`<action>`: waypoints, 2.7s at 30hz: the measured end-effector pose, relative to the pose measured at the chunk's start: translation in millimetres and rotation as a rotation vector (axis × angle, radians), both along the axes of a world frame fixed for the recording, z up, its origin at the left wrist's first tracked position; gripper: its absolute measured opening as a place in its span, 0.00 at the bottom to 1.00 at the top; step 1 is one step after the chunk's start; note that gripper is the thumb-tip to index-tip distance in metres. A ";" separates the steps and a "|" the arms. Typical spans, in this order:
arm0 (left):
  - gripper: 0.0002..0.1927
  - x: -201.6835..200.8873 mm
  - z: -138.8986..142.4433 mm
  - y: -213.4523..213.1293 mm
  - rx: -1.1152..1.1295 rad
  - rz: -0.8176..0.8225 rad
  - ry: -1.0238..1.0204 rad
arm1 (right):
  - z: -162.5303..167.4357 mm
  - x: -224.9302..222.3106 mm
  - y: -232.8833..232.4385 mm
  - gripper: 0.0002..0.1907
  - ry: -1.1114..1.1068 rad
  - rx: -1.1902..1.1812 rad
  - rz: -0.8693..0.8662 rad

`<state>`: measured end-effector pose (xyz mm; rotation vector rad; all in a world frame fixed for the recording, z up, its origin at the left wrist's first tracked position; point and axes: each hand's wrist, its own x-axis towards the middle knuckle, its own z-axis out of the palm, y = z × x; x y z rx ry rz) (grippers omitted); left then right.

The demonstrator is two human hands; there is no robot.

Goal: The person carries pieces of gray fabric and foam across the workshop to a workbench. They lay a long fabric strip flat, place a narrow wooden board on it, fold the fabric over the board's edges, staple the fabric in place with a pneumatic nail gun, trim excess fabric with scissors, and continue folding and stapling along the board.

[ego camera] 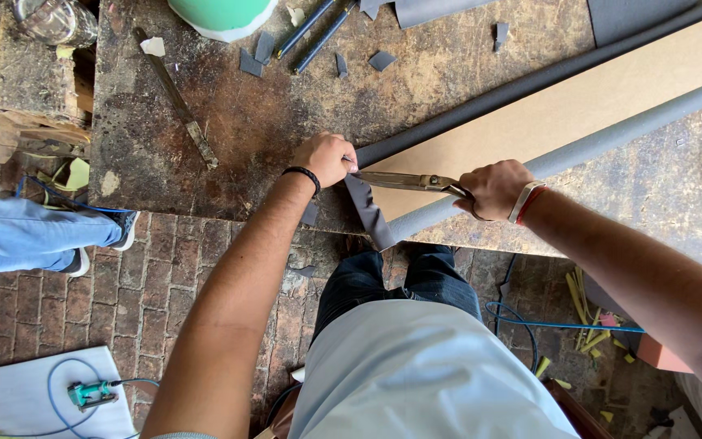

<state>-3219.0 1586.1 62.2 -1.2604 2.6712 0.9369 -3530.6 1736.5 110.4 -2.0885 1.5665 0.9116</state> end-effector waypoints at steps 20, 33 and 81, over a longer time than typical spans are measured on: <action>0.09 37.6 -36.7 35.3 0.657 0.621 0.344 | -36.4 30.3 103.4 0.28 -1.141 0.671 -1.209; 0.21 36.7 -47.9 40.7 0.746 0.990 0.695 | -90.1 145.1 68.6 0.27 -1.708 0.744 -1.385; 0.05 -69.0 -45.8 209.3 -0.530 1.173 0.319 | -19.0 -29.2 -132.5 0.31 -0.394 0.717 -0.152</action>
